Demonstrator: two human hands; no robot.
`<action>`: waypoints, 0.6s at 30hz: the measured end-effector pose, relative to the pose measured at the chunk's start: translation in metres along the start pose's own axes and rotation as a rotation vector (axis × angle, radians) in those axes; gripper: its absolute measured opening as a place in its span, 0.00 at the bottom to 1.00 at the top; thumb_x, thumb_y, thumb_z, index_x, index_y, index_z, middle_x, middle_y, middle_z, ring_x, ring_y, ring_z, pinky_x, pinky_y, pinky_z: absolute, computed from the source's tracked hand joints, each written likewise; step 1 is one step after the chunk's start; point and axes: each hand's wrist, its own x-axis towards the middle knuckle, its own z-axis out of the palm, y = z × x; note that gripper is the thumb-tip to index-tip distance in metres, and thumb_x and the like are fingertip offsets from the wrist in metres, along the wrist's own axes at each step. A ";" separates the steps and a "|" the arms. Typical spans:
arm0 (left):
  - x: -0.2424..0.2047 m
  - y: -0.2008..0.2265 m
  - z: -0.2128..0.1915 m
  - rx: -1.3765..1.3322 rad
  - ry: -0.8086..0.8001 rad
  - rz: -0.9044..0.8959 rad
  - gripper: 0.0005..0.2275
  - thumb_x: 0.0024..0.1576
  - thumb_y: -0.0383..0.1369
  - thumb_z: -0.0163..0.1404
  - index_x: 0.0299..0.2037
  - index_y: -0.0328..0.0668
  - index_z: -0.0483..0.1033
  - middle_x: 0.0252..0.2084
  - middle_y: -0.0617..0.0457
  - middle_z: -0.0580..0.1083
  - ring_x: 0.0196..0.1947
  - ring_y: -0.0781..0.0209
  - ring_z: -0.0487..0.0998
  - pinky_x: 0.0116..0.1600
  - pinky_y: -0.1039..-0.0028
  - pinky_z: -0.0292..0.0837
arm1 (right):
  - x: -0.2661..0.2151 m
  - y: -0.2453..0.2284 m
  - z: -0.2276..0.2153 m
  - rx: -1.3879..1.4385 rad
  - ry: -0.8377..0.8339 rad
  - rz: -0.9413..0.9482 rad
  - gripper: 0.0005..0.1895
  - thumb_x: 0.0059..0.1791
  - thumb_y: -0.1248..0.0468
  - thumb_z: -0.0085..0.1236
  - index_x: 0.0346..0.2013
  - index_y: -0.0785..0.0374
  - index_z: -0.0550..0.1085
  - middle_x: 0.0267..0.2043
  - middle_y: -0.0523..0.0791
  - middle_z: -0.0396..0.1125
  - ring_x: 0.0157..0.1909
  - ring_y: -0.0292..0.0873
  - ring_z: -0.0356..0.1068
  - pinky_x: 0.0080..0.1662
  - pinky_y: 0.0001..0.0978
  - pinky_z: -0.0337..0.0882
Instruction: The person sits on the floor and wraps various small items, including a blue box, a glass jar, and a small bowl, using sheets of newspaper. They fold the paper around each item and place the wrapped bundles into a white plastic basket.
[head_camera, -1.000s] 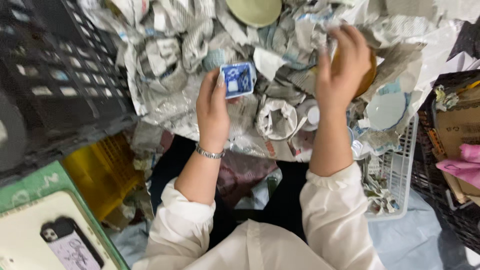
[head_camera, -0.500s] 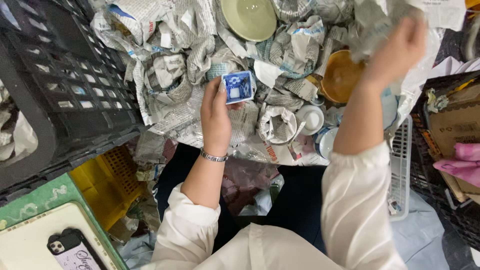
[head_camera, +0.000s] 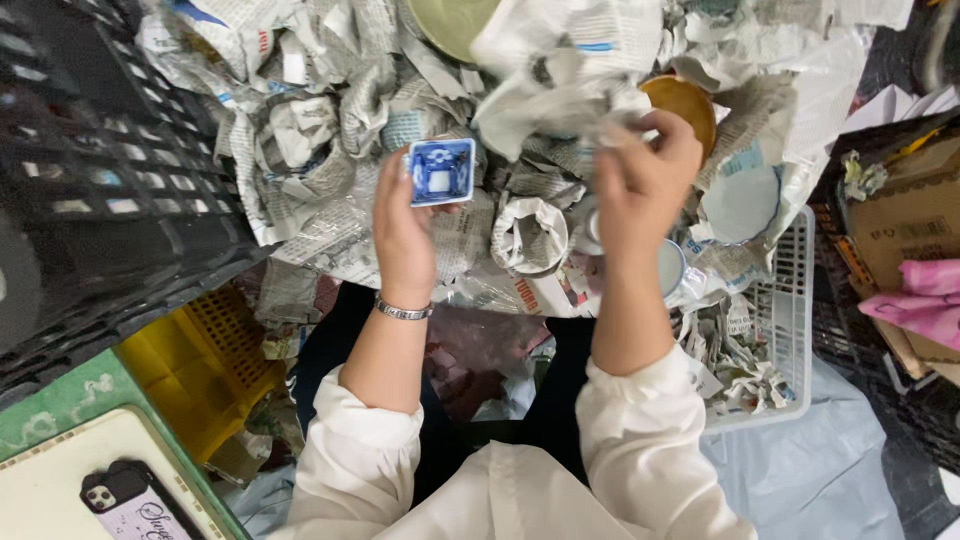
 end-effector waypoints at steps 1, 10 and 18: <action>-0.001 -0.001 0.000 -0.005 0.003 -0.006 0.17 0.70 0.35 0.32 0.61 0.32 0.66 0.47 0.47 0.75 0.41 0.61 0.77 0.46 0.68 0.75 | -0.002 -0.001 0.003 -0.132 -0.055 -0.021 0.06 0.53 0.67 0.64 0.44 0.65 0.81 0.45 0.46 0.68 0.49 0.45 0.68 0.51 0.39 0.68; 0.000 -0.002 0.006 -0.033 0.037 -0.048 0.17 0.70 0.37 0.33 0.61 0.35 0.65 0.45 0.49 0.75 0.40 0.61 0.78 0.44 0.68 0.74 | -0.002 0.032 0.009 0.767 0.239 0.548 0.11 0.62 0.66 0.53 0.58 0.69 0.71 0.43 0.48 0.72 0.38 0.44 0.72 0.38 0.34 0.71; 0.001 0.000 0.007 0.037 0.024 -0.042 0.16 0.73 0.40 0.36 0.57 0.34 0.68 0.42 0.48 0.76 0.36 0.60 0.77 0.44 0.69 0.73 | 0.012 0.033 0.000 0.403 -0.099 0.236 0.48 0.62 0.70 0.61 0.77 0.46 0.32 0.83 0.49 0.37 0.81 0.52 0.46 0.77 0.46 0.57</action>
